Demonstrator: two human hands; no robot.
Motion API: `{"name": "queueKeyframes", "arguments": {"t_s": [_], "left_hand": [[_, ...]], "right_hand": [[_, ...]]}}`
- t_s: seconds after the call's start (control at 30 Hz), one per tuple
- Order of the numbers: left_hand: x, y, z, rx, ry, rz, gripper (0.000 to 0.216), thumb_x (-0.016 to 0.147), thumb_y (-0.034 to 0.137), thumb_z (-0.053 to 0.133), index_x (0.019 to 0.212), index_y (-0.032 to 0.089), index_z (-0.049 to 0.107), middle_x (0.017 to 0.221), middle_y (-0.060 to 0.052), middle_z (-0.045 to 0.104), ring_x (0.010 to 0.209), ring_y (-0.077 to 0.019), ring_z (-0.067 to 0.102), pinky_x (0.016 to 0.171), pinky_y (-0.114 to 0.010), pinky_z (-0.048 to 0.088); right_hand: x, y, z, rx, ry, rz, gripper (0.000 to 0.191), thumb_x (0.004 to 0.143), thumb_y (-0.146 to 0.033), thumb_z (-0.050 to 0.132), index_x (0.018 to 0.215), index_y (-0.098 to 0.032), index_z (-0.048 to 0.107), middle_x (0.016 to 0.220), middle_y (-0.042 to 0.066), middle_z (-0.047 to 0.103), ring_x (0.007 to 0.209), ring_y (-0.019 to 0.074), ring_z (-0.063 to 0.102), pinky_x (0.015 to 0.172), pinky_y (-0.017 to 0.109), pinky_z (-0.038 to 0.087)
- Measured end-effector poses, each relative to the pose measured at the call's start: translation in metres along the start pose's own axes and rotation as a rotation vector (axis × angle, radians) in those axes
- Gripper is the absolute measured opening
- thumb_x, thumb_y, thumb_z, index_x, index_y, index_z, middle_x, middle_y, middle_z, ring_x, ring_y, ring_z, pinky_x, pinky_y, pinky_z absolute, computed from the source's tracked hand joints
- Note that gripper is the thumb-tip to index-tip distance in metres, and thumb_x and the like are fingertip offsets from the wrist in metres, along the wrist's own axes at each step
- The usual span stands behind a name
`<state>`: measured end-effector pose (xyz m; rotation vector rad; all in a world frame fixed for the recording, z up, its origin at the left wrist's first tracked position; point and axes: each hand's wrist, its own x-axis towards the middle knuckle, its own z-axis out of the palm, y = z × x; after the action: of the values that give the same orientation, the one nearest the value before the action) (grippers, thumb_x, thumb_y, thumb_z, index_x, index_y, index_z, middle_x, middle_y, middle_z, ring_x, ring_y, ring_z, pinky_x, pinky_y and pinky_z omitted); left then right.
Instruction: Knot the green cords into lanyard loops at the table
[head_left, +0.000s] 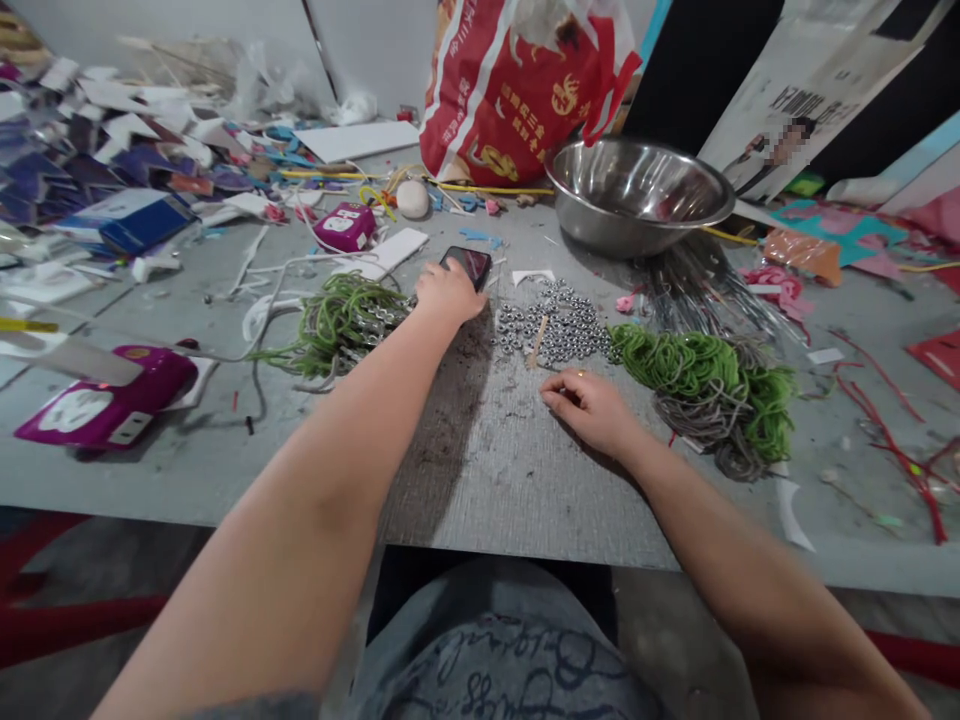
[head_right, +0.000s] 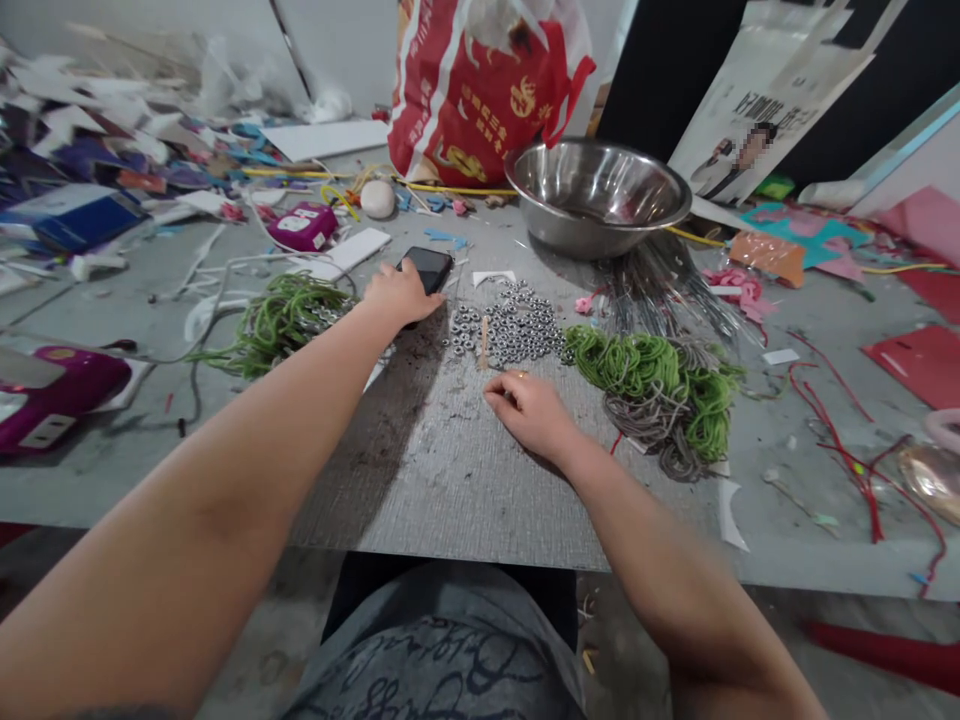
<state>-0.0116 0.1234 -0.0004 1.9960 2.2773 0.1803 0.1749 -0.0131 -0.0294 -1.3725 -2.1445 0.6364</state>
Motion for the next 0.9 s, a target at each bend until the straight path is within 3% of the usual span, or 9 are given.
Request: {"name": "queueKeyframes", "arguments": {"t_s": [0.17,0.43,0.73,0.9], "left_hand": [[0.008,-0.001,0.003,0.046,0.031,-0.009,0.068,0.078,0.042,0.052,0.13,0.0,0.038,0.124,-0.029,0.05,0.119,-0.0371,0.046,0.094,-0.043,0.04],[0.021,0.009,-0.001,0.069,0.013,-0.039,0.073,0.075,0.047,0.053,0.127,-0.002,0.041,0.125,-0.028,0.05,0.118,-0.034,0.047,0.094,-0.038,0.039],[0.024,0.029,-0.002,0.025,-0.018,-0.07,0.073,0.071,0.048,0.056,0.125,0.0,0.042,0.121,-0.027,0.053,0.113,-0.0338,0.052,0.087,-0.039,0.044],[0.024,0.025,-0.008,0.044,-0.067,0.021,0.074,0.072,0.05,0.057,0.126,0.002,0.041,0.118,-0.026,0.056,0.111,-0.0339,0.054,0.087,-0.04,0.045]], "right_hand": [[0.0,0.0,0.0,0.013,-0.012,-0.002,0.011,0.081,-0.02,0.05,0.077,-0.019,0.061,0.075,0.003,0.064,0.071,0.015,0.056,0.065,0.027,0.041],[-0.002,0.003,0.003,0.019,0.001,-0.038,0.013,0.082,-0.02,0.049,0.077,-0.019,0.06,0.075,0.003,0.064,0.07,0.0154,0.058,0.065,0.027,0.043],[-0.003,0.004,0.005,0.005,-0.024,-0.052,0.014,0.085,-0.02,0.046,0.079,-0.02,0.06,0.075,0.004,0.065,0.072,0.0162,0.06,0.065,0.028,0.045],[-0.005,0.003,0.006,-0.019,-0.033,-0.056,0.015,0.087,-0.022,0.045,0.082,-0.02,0.059,0.076,0.005,0.064,0.072,0.0168,0.06,0.066,0.029,0.046]]}}
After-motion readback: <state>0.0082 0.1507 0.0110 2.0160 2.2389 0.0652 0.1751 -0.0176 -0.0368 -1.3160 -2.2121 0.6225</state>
